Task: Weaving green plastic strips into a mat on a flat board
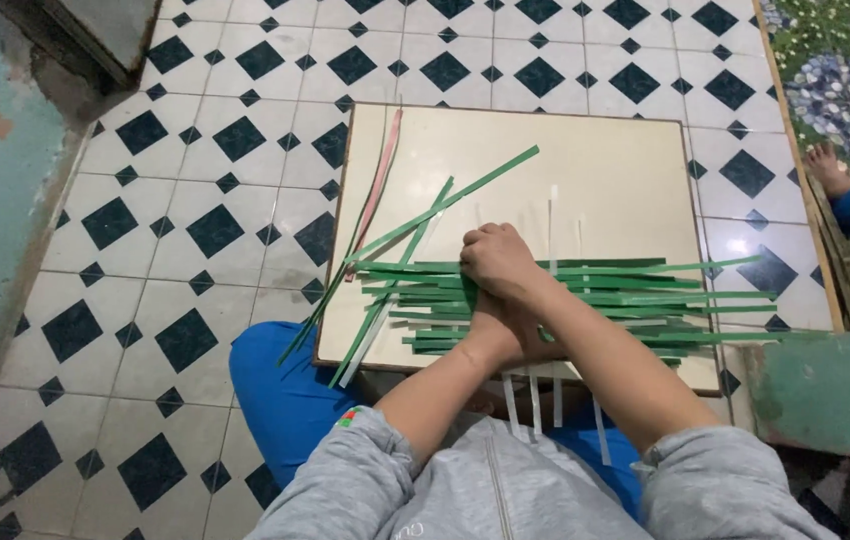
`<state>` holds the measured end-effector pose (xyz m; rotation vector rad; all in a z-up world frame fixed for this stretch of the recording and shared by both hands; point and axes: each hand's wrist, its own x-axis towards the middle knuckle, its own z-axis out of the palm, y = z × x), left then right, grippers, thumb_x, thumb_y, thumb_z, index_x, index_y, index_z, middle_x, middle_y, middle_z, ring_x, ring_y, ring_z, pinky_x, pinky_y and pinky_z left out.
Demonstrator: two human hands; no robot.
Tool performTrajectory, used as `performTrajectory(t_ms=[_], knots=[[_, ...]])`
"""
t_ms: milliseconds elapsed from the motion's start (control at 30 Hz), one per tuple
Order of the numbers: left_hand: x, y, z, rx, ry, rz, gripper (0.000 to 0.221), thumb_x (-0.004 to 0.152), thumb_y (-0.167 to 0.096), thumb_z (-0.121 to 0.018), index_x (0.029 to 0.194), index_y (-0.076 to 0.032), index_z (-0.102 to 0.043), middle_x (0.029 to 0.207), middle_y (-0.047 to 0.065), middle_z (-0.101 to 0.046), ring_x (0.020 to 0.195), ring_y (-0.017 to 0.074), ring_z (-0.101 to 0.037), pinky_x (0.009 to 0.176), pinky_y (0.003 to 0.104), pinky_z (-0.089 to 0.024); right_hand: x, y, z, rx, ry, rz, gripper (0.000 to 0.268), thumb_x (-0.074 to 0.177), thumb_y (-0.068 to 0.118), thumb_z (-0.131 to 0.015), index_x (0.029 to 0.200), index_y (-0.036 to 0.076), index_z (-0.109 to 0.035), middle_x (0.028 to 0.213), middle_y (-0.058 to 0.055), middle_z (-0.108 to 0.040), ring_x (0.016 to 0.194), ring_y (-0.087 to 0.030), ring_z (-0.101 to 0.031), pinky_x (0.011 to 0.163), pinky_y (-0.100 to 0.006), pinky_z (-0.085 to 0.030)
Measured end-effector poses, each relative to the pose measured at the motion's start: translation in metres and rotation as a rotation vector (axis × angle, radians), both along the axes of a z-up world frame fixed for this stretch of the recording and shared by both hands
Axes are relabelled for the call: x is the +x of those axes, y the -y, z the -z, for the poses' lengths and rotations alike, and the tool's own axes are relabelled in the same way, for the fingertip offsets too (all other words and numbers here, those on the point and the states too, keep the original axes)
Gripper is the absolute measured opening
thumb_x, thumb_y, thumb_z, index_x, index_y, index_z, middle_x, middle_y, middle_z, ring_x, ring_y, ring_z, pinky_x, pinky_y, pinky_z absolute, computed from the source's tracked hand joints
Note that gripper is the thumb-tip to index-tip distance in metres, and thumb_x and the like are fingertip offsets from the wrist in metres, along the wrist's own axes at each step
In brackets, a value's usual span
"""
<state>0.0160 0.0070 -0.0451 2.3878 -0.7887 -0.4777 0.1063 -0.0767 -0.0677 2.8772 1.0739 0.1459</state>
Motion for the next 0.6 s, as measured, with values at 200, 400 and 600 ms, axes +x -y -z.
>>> performTrajectory(t_ms=[200, 400, 600], knots=[[0.005, 0.002, -0.007, 0.185, 0.111, -0.005, 0.101, 0.066, -0.090, -0.045, 0.148, -0.032, -0.036, 0.161, 0.012, -0.016, 0.147, 0.0431, -0.005, 0.113, 0.069, -0.011, -0.010, -0.004, -0.018, 0.007, -0.057, 0.062, 0.024, 0.083, 0.047, -0.069, 0.096, 0.027, -0.073, 0.104, 0.006, -0.063, 0.100, -0.017, -0.059, 0.079, -0.031, -0.050], [0.009, 0.004, -0.022, 0.371, 0.216, 0.041, 0.109, 0.062, -0.091, -0.048, 0.147, -0.022, -0.042, 0.162, 0.012, -0.014, 0.148, 0.0425, -0.001, 0.114, 0.066, -0.013, -0.036, 0.078, -0.063, 0.539, -0.258, 0.094, 0.039, 0.076, 0.019, -0.077, 0.114, 0.010, -0.069, 0.121, -0.016, -0.063, 0.118, -0.036, -0.056, 0.101, -0.047, -0.044], [0.013, -0.110, -0.092, 0.568, 0.057, 0.135, 0.127, 0.052, -0.070, -0.081, 0.155, -0.037, -0.015, 0.163, 0.014, -0.006, 0.147, 0.0472, -0.005, 0.111, 0.070, -0.010, -0.097, 0.157, -0.143, -0.014, -0.605, 0.501, 0.120, 0.055, 0.026, -0.097, 0.153, 0.026, -0.028, 0.155, -0.017, -0.034, 0.146, -0.041, -0.024, 0.113, -0.068, -0.024]])
